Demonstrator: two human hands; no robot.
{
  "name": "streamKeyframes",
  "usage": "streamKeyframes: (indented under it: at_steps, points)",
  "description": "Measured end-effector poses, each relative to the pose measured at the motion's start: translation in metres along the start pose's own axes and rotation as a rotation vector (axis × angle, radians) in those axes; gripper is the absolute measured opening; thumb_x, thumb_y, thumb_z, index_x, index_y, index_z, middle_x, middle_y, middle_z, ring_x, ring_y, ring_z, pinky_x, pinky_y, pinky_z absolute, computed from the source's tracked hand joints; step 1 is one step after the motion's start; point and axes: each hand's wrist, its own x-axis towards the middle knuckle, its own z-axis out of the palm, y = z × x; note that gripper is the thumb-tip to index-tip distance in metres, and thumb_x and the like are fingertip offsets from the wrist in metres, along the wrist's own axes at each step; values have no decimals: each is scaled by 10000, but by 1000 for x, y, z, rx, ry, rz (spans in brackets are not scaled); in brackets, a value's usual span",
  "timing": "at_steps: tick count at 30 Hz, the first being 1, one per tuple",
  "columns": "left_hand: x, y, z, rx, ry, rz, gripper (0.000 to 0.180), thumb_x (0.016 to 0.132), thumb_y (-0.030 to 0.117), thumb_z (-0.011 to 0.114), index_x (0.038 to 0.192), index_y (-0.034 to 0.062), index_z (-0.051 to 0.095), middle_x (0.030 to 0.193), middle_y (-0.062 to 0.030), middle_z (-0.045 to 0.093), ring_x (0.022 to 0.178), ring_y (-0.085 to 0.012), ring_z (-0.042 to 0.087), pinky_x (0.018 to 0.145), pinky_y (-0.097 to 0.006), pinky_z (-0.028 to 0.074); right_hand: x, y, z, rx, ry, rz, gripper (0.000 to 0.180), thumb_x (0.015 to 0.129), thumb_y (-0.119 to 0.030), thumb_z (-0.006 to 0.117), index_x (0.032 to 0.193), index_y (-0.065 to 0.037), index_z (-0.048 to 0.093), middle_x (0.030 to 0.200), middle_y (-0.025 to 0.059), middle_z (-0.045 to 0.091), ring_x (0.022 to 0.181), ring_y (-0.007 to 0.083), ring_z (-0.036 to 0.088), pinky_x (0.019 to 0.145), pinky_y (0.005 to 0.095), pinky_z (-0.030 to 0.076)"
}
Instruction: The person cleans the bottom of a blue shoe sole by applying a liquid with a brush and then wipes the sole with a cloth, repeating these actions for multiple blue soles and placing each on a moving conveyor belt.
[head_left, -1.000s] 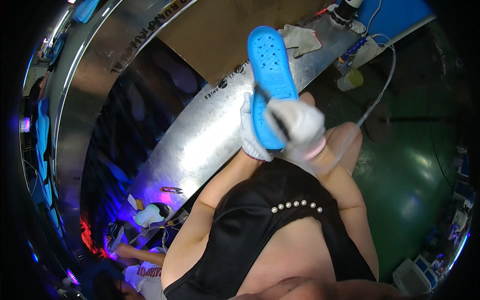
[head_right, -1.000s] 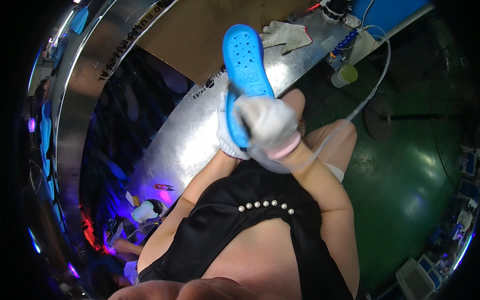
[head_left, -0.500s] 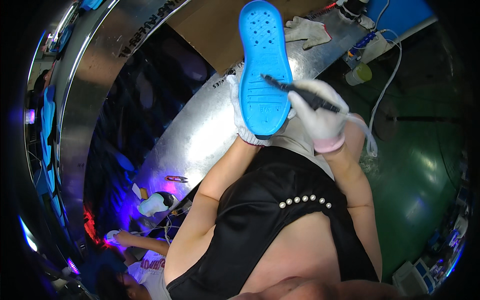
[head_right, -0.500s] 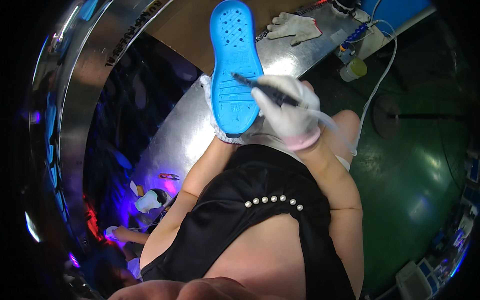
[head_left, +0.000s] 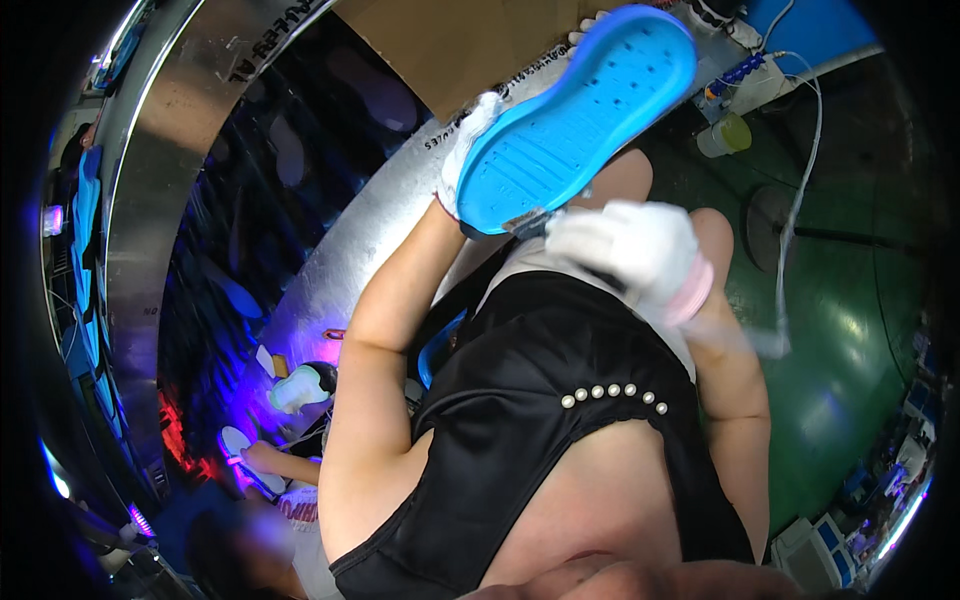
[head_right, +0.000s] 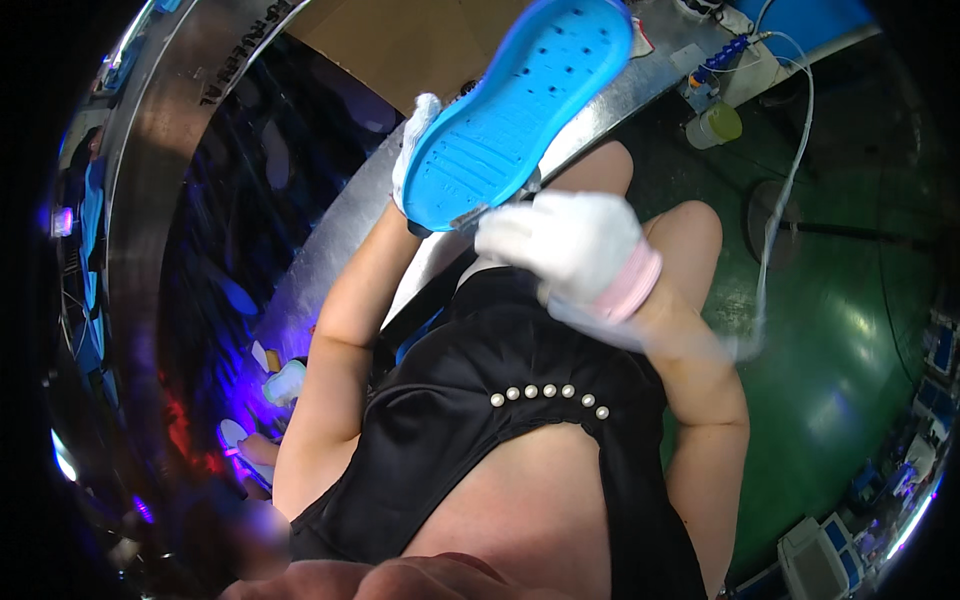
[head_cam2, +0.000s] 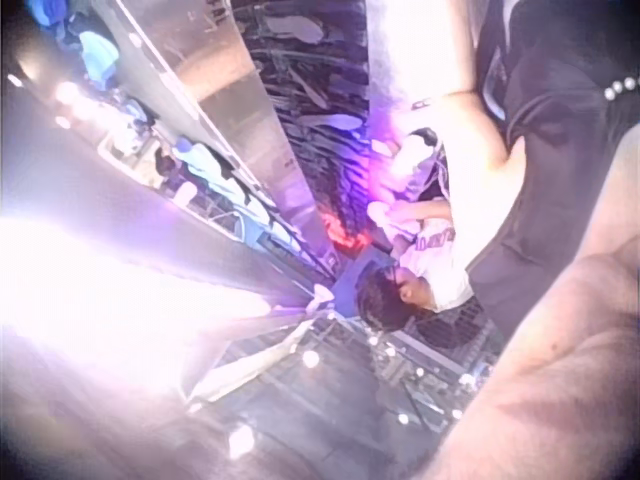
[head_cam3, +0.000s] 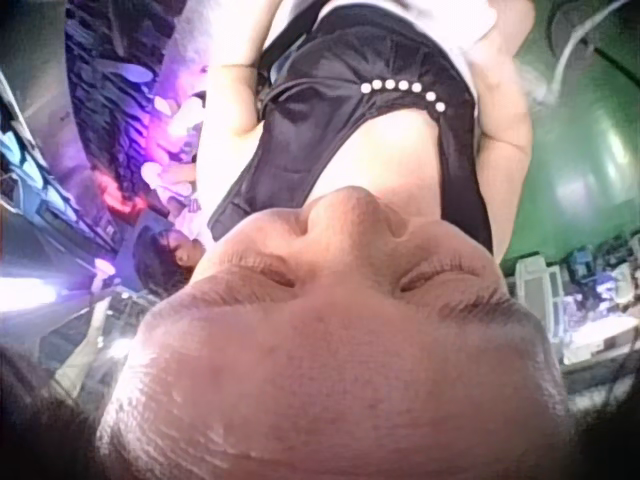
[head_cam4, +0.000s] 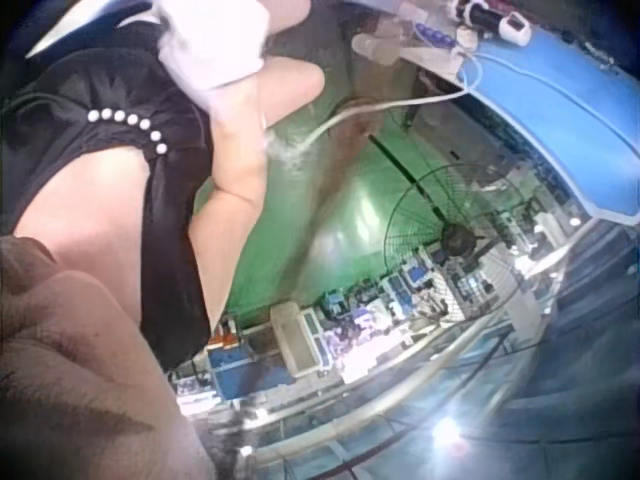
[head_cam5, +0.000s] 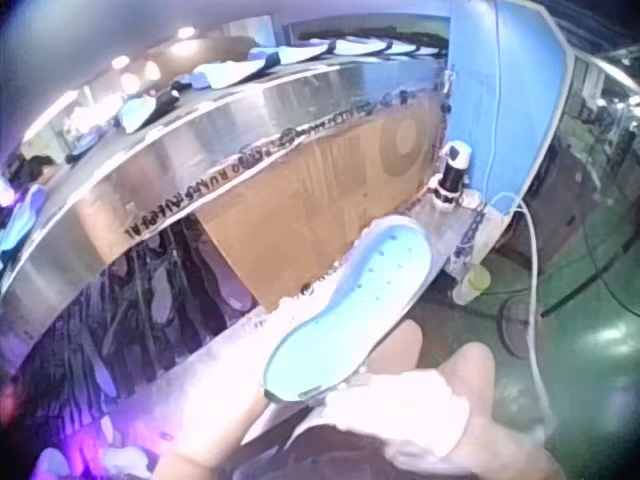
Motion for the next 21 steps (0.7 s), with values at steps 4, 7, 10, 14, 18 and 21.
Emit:
streamKeyframes:
  at_steps: [4, 7, 10, 14, 18, 21]
  points:
    - [2, 9, 1, 226, 36, -61, 806, 894, 674, 372, 1414, 59, 392, 1381, -242, 446, 1165, -419, 538, 941, -543, 472, 2, 2, 17, 62, 51, 0, 280, 675, -76, 701, 939, -152, 650, 898, -3, 675, 695, 193, 618, 647, 286, 514]
    - [1, 4, 34, 498, 314, 18, 817, 867, 647, 471, 1402, 34, 402, 1359, -223, 482, 1171, -394, 541, 977, -514, 452, 2, -11, 22, 145, 123, 64, 208, 723, -80, 718, 922, -131, 686, 898, 27, 692, 728, 211, 647, 681, 303, 526]
    - [-3, 7, 37, 533, 249, -13, 818, 862, 629, 499, 1389, 11, 411, 1339, -219, 503, 1163, -376, 552, 986, -514, 443, 2, 5, 29, 252, 278, 123, 196, 748, -108, 721, 943, -99, 701, 928, 46, 699, 735, 231, 658, 667, 314, 530]
    - [-3, 13, 32, 683, 318, 21, 827, 847, 656, 498, 1380, 26, 436, 1333, -230, 503, 1152, -388, 555, 945, -520, 471, 7, -10, 34, -163, 117, -170, 249, 721, -125, 665, 970, -136, 674, 976, 3, 669, 627, 139, 591, 553, 267, 482]
    - [-2, 12, 43, 582, 288, 12, 814, 843, 673, 491, 1383, 65, 450, 1352, -218, 491, 1143, -375, 564, 930, -524, 480, 5, 3, 37, 46, 286, -71, 186, 732, -152, 676, 917, -131, 691, 985, 9, 687, 579, 134, 575, 523, 255, 478]
    - [-3, 12, 40, 608, 362, 50, 808, 843, 673, 493, 1372, 63, 464, 1335, -209, 511, 1135, -364, 572, 933, -521, 478, 4, -5, 34, -212, 156, -246, 187, 739, -159, 673, 922, -133, 696, 1016, 26, 687, 572, 133, 565, 538, 254, 483]
